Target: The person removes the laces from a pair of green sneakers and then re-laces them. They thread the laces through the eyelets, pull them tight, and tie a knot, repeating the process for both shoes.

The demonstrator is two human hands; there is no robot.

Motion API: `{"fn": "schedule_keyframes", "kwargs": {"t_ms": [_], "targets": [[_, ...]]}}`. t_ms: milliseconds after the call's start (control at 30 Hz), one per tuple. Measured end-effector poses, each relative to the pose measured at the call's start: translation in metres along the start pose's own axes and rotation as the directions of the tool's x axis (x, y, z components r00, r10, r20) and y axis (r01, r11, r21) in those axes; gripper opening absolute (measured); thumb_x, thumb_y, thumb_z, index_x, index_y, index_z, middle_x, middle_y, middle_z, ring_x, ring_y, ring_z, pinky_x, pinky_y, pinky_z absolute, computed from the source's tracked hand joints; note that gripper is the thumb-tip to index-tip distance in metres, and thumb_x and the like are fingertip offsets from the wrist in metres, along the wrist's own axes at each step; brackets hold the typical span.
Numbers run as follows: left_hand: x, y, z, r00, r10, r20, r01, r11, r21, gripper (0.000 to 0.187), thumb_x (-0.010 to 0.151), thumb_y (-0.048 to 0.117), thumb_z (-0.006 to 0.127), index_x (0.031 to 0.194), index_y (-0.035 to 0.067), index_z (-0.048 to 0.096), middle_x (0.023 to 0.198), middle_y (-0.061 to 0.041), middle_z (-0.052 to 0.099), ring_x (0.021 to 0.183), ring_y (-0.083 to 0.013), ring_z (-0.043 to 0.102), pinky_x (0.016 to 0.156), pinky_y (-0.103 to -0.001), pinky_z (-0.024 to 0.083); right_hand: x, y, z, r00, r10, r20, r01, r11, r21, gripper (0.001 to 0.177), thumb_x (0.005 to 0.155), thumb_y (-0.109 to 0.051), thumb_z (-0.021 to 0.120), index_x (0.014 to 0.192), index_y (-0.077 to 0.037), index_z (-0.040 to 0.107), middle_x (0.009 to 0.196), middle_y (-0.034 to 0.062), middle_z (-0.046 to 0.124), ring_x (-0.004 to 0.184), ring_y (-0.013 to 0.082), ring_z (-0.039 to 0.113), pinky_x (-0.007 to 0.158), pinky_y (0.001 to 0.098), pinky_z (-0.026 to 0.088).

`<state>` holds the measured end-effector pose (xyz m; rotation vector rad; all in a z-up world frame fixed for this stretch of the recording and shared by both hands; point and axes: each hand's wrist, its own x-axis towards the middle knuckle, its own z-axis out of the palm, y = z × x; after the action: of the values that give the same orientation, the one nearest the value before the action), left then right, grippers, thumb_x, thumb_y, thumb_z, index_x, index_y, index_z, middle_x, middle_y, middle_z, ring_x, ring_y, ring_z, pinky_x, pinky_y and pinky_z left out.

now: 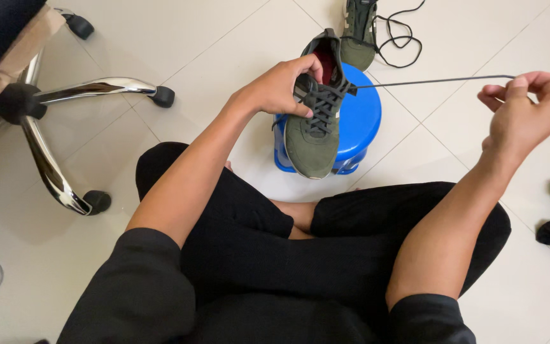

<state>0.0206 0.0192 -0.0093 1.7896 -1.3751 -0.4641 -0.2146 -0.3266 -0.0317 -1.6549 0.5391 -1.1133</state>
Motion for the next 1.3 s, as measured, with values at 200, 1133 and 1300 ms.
{"fn": "schedule_keyframes", "kwargs": {"t_ms": [200, 1133, 1300], "targets": [[0.000, -0.002, 0.013, 0.970, -0.234, -0.063, 0.224, 0.966, -0.132, 0.039, 0.083, 0.018, 0.084, 0.111, 0.009, 0.058, 0.114, -0.003, 0.072, 0.106, -0.0251, 0.067, 0.089, -0.039, 0.054, 0.000, -0.003, 0.000, 1.000, 0.030, -0.003, -0.029, 0.988, 0.149, 0.012, 0.110, 0.009, 0.044, 0.110, 0.000, 0.052, 0.106, 0.0139, 0.066, 0.086, 0.0250, 0.079, 0.082, 0.0417, 0.067], [0.051, -0.048, 0.018, 0.922, -0.376, 0.091, 0.379, 0.925, -0.019, 0.015, 0.091, 0.025, 0.062, 0.095, 0.016, 0.073, 0.088, -0.002, 0.071, 0.088, -0.0205, 0.068, 0.105, -0.051, 0.036, -0.080, -0.083, 0.137, 0.654, 0.281, 0.702, 0.095, 0.890, -0.445, 0.043, 0.091, -0.028, 0.079, 0.122, -0.004, 0.063, 0.083, 0.0096, 0.070, 0.065, 0.0210, 0.069, 0.059, 0.0340, 0.053], [0.066, -0.026, 0.006, 0.852, -0.503, 0.145, 0.409, 0.813, 0.415, 0.019, 0.084, 0.027, 0.070, 0.095, 0.017, 0.081, 0.093, -0.005, 0.077, 0.094, -0.0242, 0.068, 0.107, -0.049, 0.029, -0.097, -0.051, 0.153, 0.753, 0.081, 0.653, 0.238, 0.891, -0.385, 0.059, 0.075, -0.030, 0.094, 0.111, 0.002, 0.060, 0.080, 0.0119, 0.066, 0.074, 0.0264, 0.066, 0.067, 0.0381, 0.052]]}}
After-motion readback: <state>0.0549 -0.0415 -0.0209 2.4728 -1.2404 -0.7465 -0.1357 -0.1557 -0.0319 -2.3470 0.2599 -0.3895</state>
